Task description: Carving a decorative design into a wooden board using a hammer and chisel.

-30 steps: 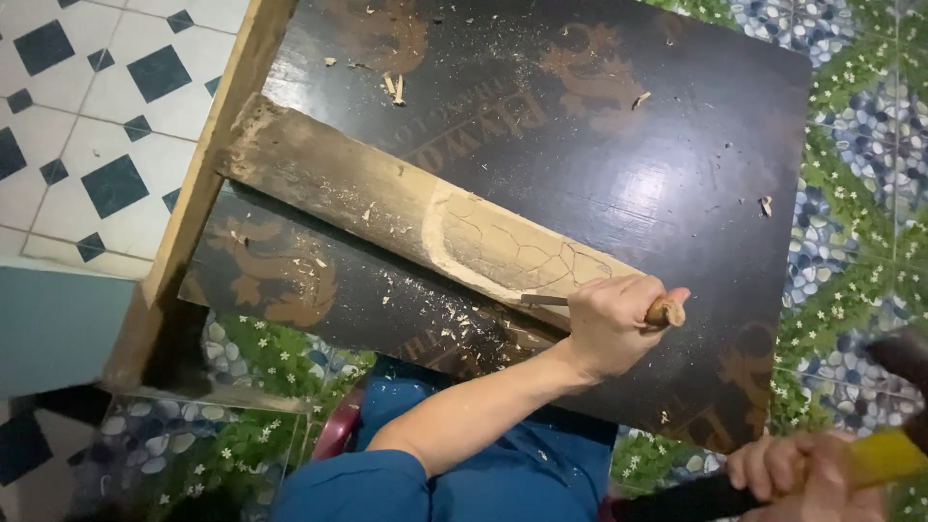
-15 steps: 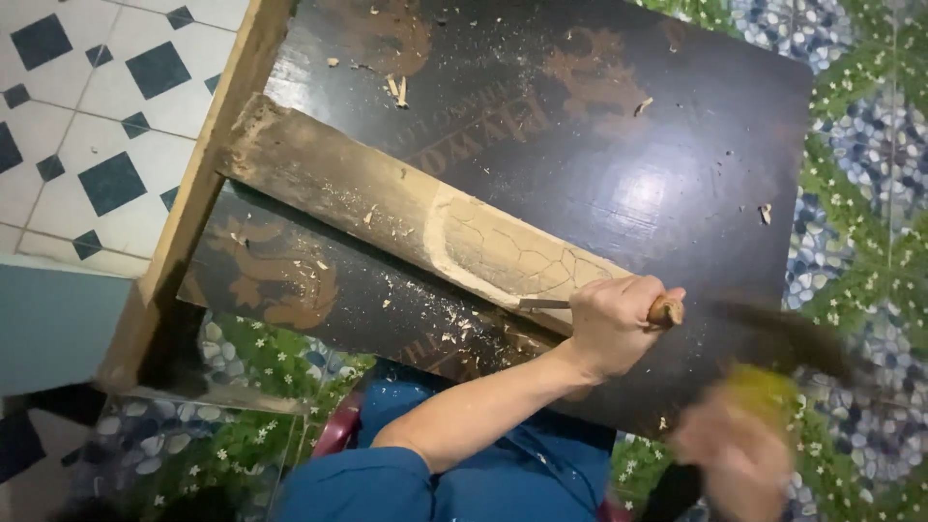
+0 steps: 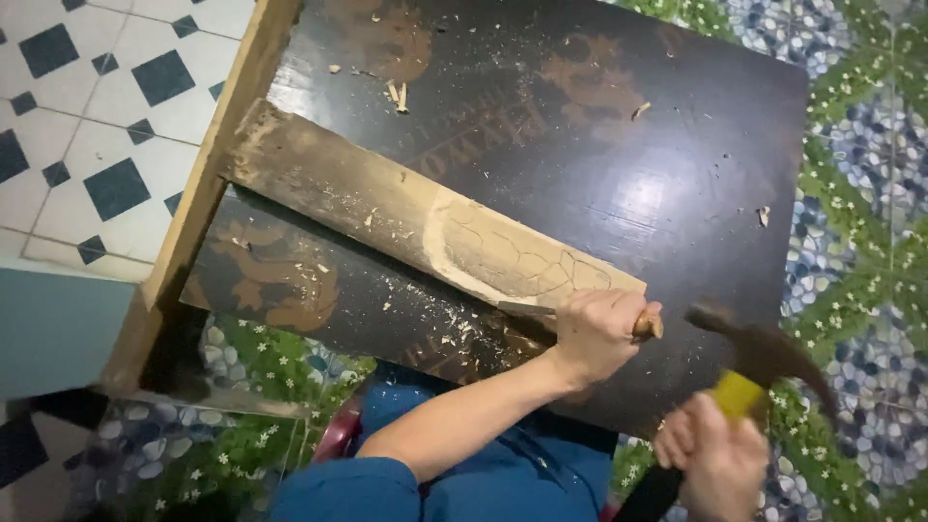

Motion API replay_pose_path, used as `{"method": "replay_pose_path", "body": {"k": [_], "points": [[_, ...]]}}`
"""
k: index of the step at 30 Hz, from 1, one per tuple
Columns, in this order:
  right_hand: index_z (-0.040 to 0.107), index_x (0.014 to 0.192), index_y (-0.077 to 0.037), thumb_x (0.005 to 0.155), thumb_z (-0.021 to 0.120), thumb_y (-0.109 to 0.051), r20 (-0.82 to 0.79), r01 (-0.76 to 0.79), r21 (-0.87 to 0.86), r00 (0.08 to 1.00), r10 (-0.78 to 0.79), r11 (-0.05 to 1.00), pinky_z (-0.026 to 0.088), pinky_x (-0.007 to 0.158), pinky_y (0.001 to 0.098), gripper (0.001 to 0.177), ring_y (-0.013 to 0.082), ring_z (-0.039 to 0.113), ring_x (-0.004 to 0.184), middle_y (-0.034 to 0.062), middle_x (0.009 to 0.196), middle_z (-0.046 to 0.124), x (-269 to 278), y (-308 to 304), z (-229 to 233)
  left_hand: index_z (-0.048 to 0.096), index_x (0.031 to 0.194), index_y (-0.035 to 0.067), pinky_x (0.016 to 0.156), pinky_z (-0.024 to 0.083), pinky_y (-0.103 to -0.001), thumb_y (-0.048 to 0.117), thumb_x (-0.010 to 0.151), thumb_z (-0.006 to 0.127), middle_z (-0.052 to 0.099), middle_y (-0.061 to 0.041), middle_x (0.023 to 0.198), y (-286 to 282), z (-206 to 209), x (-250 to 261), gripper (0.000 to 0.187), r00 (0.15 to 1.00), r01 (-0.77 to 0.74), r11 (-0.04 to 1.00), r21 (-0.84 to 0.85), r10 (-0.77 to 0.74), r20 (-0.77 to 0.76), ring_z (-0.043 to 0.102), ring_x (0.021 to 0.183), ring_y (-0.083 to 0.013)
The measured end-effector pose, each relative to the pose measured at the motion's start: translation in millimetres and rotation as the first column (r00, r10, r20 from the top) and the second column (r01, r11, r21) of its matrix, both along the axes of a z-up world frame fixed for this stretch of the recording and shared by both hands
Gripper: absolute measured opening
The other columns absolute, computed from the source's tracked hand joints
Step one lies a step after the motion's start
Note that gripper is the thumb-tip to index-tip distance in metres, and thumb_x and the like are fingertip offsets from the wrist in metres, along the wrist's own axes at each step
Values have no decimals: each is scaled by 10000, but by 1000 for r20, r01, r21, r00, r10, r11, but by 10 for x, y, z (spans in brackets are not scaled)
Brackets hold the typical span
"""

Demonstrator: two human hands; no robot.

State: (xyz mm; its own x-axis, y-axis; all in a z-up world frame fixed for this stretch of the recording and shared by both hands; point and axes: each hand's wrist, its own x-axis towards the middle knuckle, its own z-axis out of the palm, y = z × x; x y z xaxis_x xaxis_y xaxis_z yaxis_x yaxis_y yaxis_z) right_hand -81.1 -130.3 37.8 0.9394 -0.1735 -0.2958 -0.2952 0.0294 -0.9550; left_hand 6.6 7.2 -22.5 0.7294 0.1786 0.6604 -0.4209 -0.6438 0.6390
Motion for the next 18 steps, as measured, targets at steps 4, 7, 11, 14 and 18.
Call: {"method": "replay_pose_path", "body": {"k": [4,7,11,14,18], "points": [[192,662,-189,1128,328,-207,-12,175,-98,984,-177,980,185,423,356,485,163,173,440,-1,594,139,-50,-321,4,521,630,156,425,287,-262,280,1092,503,447,34,515,7,111,-133,479,998,54,994,-97,-51,36,419,420,-107],[256,698,-183,1126,396,-173,36,230,-161,973,-227,960,228,410,348,450,145,208,440,-9,590,189,-101,-264,88,492,642,164,431,278,-263,243,1071,562,452,37,521,-51,170,-168,441,990,132,984,-123,-125,69,424,431,-98],[334,720,-116,1095,465,-110,55,241,-133,970,-236,961,228,351,354,397,154,253,395,22,545,272,-175,-178,23,444,653,136,449,276,-312,187,1039,632,433,-1,522,-94,159,-184,432,988,121,990,-68,-113,103,427,436,-147],[377,801,-69,1100,444,-171,36,159,-89,987,-157,983,239,360,354,323,172,231,379,52,547,244,-198,-224,-61,409,645,133,442,247,-309,191,1042,625,415,-3,523,-66,217,-175,456,984,139,985,-100,-127,125,397,429,-139],[374,790,-70,1118,451,-187,44,152,-108,988,-148,982,255,364,351,357,173,238,389,56,562,250,-213,-189,-5,403,647,150,453,254,-315,216,1028,647,422,6,540,-36,236,-169,457,987,126,986,-110,-113,116,393,447,-138]]}}
